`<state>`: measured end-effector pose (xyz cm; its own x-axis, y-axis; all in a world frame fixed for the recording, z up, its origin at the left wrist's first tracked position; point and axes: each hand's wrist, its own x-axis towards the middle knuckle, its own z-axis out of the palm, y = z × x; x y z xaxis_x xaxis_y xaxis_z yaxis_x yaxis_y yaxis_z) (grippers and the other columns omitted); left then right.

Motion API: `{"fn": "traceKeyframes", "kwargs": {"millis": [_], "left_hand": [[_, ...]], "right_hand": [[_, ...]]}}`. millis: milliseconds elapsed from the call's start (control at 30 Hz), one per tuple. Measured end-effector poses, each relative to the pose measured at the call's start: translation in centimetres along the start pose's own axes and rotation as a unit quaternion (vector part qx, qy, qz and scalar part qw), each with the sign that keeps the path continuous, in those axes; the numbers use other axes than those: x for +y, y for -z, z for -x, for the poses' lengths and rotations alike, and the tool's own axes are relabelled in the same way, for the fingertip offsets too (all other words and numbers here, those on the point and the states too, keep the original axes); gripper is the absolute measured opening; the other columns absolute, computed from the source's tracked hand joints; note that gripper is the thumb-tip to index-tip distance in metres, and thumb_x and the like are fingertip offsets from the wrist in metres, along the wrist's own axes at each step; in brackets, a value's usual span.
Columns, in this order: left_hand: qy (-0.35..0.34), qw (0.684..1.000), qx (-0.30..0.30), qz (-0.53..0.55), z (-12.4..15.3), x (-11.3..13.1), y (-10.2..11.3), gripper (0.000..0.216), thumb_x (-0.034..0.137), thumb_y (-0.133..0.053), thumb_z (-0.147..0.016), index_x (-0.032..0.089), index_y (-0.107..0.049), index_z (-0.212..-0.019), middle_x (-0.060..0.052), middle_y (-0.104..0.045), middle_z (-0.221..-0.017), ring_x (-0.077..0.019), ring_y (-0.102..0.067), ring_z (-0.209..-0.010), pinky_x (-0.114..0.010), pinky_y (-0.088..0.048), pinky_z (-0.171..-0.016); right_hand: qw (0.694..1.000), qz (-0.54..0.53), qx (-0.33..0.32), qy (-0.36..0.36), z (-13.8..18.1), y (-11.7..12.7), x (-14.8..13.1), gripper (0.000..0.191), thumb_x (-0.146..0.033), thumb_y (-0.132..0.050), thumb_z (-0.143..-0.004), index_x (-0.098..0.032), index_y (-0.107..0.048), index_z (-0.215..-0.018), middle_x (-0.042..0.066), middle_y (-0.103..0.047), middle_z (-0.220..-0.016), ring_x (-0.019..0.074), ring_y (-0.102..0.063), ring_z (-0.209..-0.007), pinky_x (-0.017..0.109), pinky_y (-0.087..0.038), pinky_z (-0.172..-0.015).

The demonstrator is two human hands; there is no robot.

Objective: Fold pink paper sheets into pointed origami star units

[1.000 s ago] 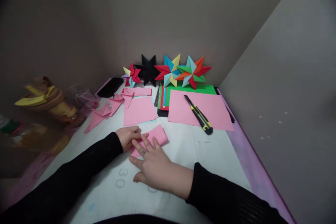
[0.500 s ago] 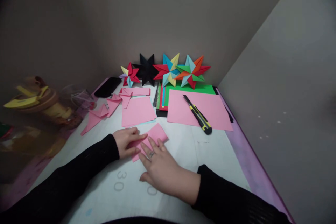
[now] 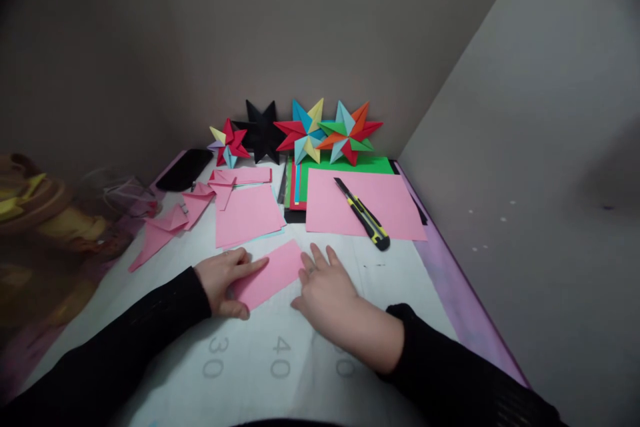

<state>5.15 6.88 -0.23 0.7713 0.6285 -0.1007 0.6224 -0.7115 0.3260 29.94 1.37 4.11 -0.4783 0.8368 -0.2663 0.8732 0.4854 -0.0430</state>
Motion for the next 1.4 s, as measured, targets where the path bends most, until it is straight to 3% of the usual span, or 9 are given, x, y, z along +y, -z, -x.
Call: {"fn": "traceKeyframes", "kwargs": {"millis": [200, 333, 400, 467, 533, 800, 1000, 1167, 1400], "left_hand": [[0.001, 1.000, 0.005, 0.006, 0.2, -0.1, 0.1, 0.092, 0.070, -0.059, -0.060, 0.028, -0.033, -0.137, -0.005, -0.047, -0.096, -0.0204, -0.048, -0.078, -0.031, -0.040, -0.068], [-0.004, 1.000, 0.019, 0.005, 0.5, 0.2, 0.2, 0.083, 0.070, -0.055, -0.065, 0.028, -0.038, -0.135, -0.006, -0.046, -0.094, -0.0205, -0.047, -0.078, -0.031, -0.040, -0.066], [-0.008, 0.999, 0.033, 0.007, 0.6, 0.5, 0.2, 0.077, 0.068, -0.052, -0.069, 0.027, -0.040, -0.134, -0.006, -0.047, -0.093, -0.0208, -0.047, -0.080, -0.032, -0.041, -0.068], [-0.005, 0.999, 0.047, 0.004, 0.8, 0.8, 0.0, 0.072, 0.066, -0.049, -0.073, 0.026, -0.042, -0.132, -0.007, -0.048, -0.093, -0.0210, -0.048, -0.080, -0.033, -0.042, -0.068], [-0.001, 0.998, 0.066, -0.011, 0.8, 1.1, -0.1, 0.069, 0.065, -0.049, -0.074, 0.023, -0.045, -0.130, -0.008, -0.050, -0.094, -0.0218, -0.049, -0.080, -0.034, -0.042, -0.067], [-0.146, 0.981, 0.101, -0.078, 0.9, 3.0, -1.3, 0.029, 0.033, -0.040, -0.092, 0.025, -0.057, -0.113, -0.004, -0.056, -0.071, -0.0178, -0.051, -0.069, -0.030, -0.040, -0.062], [-0.095, 0.987, 0.029, -0.125, 0.8, 4.3, -1.5, 0.040, 0.029, -0.047, -0.088, 0.021, -0.046, -0.126, -0.007, -0.060, -0.084, -0.0210, -0.054, -0.073, -0.033, -0.044, -0.062], [-0.013, 0.990, -0.039, -0.139, 1.3, 6.0, -0.5, 0.041, 0.030, -0.055, -0.083, 0.023, -0.051, -0.122, -0.006, -0.064, -0.087, -0.0233, -0.059, -0.077, -0.034, -0.047, -0.062], [0.089, 0.978, -0.087, -0.166, 3.9, 8.1, -0.4, 0.046, 0.028, -0.063, -0.075, 0.018, -0.056, -0.119, -0.009, -0.067, -0.086, -0.0278, -0.061, -0.079, -0.038, -0.049, -0.062]], "right_hand": [[0.999, 0.028, 0.007, -0.042, -0.4, 0.0, 1.9, 0.046, -0.043, -0.059, -0.080, -0.006, -0.066, -0.107, 0.021, -0.051, -0.127, 0.0383, -0.038, -0.125, 0.053, -0.028, -0.101], [0.992, 0.036, 0.073, -0.094, 0.1, -0.3, 0.6, 0.049, -0.040, -0.056, -0.083, -0.001, -0.063, -0.111, 0.025, -0.050, -0.126, 0.0410, -0.040, -0.122, 0.052, -0.029, -0.101], [0.995, 0.010, 0.088, -0.040, 0.4, -0.9, -0.8, 0.054, -0.042, -0.048, -0.087, -0.003, -0.053, -0.124, 0.022, -0.046, -0.131, 0.0381, -0.036, -0.126, 0.050, -0.026, -0.104], [0.994, -0.041, 0.059, 0.085, 0.6, -1.5, -2.3, 0.062, -0.049, -0.046, -0.086, -0.009, -0.042, -0.133, 0.017, -0.040, -0.137, 0.0333, -0.029, -0.131, 0.046, -0.026, -0.106], [0.990, -0.071, 0.020, 0.122, 0.7, -1.9, -3.4, 0.069, -0.053, -0.045, -0.085, -0.006, -0.037, -0.136, 0.020, -0.034, -0.140, 0.0346, -0.023, -0.133, 0.046, -0.026, -0.106], [0.994, -0.073, -0.071, 0.050, 0.5, -0.9, -2.9, 0.072, -0.055, -0.052, -0.080, -0.008, -0.042, -0.133, 0.026, -0.033, -0.138, 0.0410, -0.025, -0.130, 0.051, -0.032, -0.101], [0.994, -0.056, -0.095, -0.014, 0.2, -0.2, -2.8, 0.074, -0.053, -0.057, -0.077, -0.007, -0.042, -0.133, 0.025, -0.033, -0.137, 0.0405, -0.028, -0.129, 0.049, -0.035, -0.100], [0.992, -0.019, -0.107, -0.069, -0.2, 0.2, -1.9, 0.075, -0.053, -0.054, -0.080, 0.000, -0.040, -0.132, 0.023, -0.033, -0.138, 0.0367, -0.027, -0.130, 0.045, -0.033, -0.104], [0.995, 0.009, -0.037, -0.090, -0.2, -0.7, -0.7, 0.075, -0.054, -0.058, -0.077, 0.003, -0.050, -0.124, 0.025, -0.041, -0.132, 0.0381, -0.032, -0.128, 0.047, -0.030, -0.105]]}}
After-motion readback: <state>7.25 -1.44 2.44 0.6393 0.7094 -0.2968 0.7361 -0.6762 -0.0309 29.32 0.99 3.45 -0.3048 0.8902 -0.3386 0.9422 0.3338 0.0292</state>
